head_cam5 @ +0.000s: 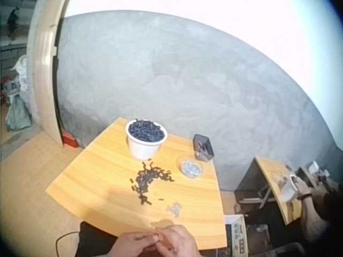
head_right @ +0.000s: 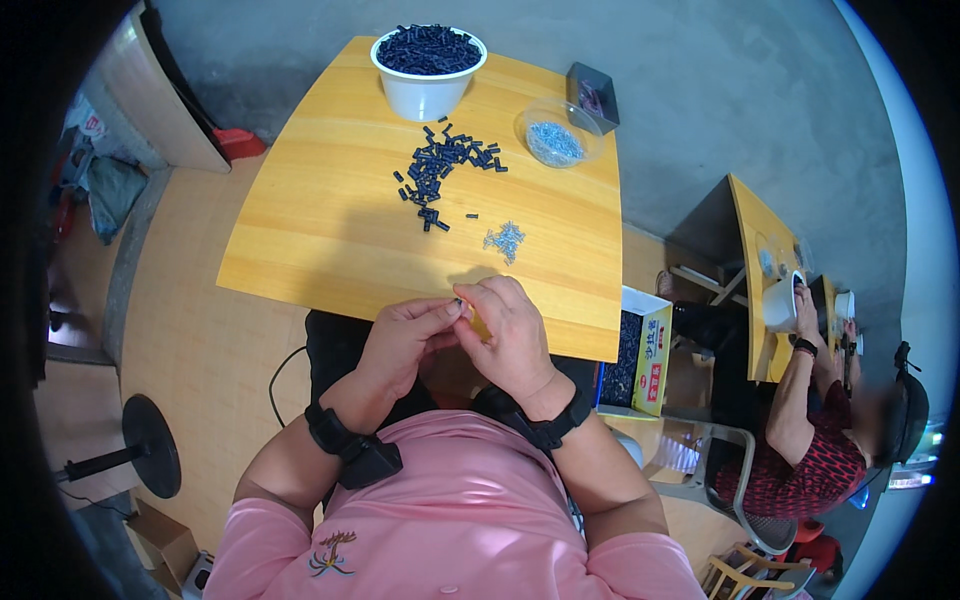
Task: Assembling small electronic or plastic components by inserting pins into black housings.
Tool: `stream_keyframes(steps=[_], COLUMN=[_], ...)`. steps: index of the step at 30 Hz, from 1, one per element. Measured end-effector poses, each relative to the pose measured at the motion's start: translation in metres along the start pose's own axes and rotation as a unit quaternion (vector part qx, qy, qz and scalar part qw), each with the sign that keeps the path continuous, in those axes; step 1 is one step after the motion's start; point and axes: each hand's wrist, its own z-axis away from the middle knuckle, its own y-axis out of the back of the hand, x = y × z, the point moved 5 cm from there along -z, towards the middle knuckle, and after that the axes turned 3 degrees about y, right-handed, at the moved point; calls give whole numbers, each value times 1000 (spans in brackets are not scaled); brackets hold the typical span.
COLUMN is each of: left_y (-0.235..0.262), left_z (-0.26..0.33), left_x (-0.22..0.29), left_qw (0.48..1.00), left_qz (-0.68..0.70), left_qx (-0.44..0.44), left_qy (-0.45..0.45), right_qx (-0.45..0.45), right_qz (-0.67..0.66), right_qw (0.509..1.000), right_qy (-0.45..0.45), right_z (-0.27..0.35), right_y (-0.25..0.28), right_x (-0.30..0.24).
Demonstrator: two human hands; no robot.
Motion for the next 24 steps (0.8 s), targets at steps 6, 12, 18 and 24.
stream_keyframes(steps=[6, 12, 18, 24], left_y=[1, 3, 14, 17], left_z=[-2, -3, -5, -6], left_x=[3, 3, 9, 21], left_qw=[999, 998, 998, 999], left_qz=[-28, -45, -14, -9], left_qx=[-3, -4, 33, 35], left_qy=[-21, -39, -43, -26], right_qx=[-3, 3, -27, -54], right_qz=[-12, -13, -121, -13], right_qw=[1000, 1000, 992, 984], right_qy=[-1, 10, -38, -169], right_z=[-2, -3, -24, -59], right_y=[-1, -6, -1, 0], right_x=[-2, 0, 11, 87])
